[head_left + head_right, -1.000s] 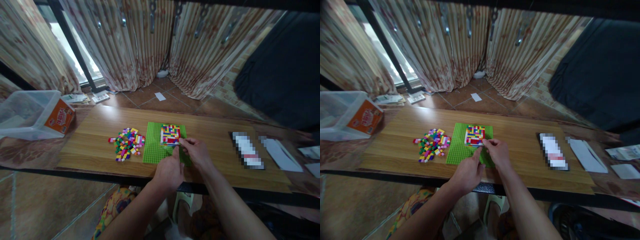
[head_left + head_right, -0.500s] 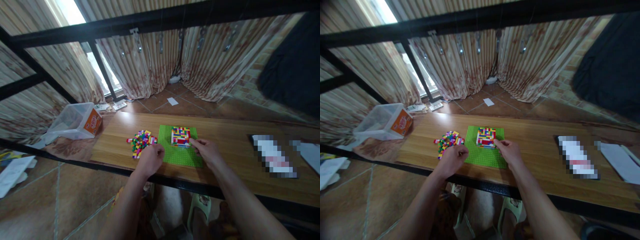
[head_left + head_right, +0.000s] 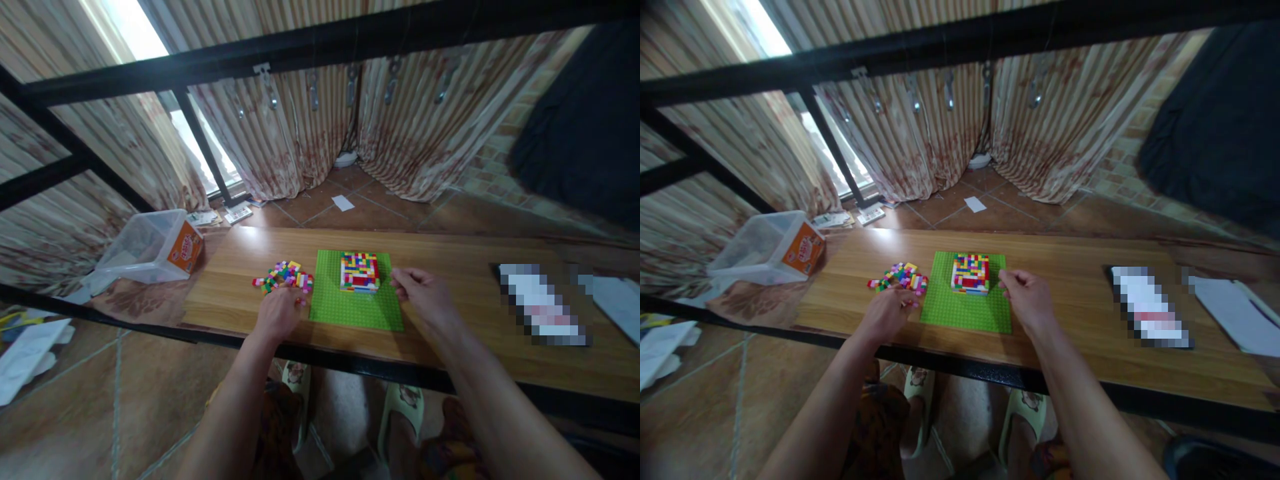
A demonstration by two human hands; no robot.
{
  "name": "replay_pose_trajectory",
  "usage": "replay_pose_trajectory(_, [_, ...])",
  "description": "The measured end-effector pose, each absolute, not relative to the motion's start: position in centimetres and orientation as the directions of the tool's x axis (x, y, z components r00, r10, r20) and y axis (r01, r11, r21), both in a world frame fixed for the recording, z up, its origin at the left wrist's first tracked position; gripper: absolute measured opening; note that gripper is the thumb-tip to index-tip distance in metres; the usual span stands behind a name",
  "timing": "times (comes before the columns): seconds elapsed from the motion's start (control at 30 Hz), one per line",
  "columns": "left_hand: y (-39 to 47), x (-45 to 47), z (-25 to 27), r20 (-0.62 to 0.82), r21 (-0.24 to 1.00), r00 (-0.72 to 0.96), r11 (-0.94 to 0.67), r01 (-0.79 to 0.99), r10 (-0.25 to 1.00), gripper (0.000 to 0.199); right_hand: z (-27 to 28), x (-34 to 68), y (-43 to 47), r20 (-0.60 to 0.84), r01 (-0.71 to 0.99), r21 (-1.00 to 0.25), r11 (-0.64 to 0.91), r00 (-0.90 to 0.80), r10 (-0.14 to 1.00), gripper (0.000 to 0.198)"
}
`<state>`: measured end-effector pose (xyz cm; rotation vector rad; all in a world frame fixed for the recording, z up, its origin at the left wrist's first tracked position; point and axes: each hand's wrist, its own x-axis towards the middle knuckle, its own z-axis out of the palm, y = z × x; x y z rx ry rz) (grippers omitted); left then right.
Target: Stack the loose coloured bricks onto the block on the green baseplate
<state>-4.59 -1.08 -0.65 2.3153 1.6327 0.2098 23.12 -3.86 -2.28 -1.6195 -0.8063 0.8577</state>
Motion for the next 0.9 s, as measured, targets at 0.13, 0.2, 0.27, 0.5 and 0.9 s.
replay_pose_trajectory(0.13, [-0.9, -4.2, -0.2, 0.008, 0.370, 0.334, -0.313, 0.874, 0.942, 0.019, -2.0, 23.4, -3.8, -0.117, 0.059, -0.983, -0.173, 0.526, 0.843, 0.034])
replay_pose_trajectory(0.2, [-0.9, -3.5, 0.0, 0.054, 0.468, 0.330, -0.315, 0.826, 0.943, 0.017, -1.8, 23.5, -3.8, -0.105, 0.055, -0.986, -0.158, 0.527, 0.843, 0.035])
replay_pose_trajectory(0.27, [-1.0, -2.3, 0.1, 0.084, 0.593, 0.348, -0.328, 0.736, 0.934, 0.016, -1.8, 23.5, -3.7, -0.101, 0.055, -0.987, -0.154, 0.531, 0.841, 0.036])
replay_pose_trajectory(0.5, [-2.3, 2.3, -0.2, 0.129, 0.843, 0.392, -0.309, 0.440, 0.911, 0.013, -1.6, 23.5, -4.0, 0.032, 0.178, -0.982, -0.064, 0.490, 0.871, 0.030])
replay_pose_trajectory(0.9, [-2.8, 5.9, 0.0, 0.139, 0.892, 0.440, -0.305, 0.333, 0.887, 0.012, -0.1, 21.5, -6.6, 0.275, 0.435, -0.876, 0.208, 0.096, 0.957, 0.016])
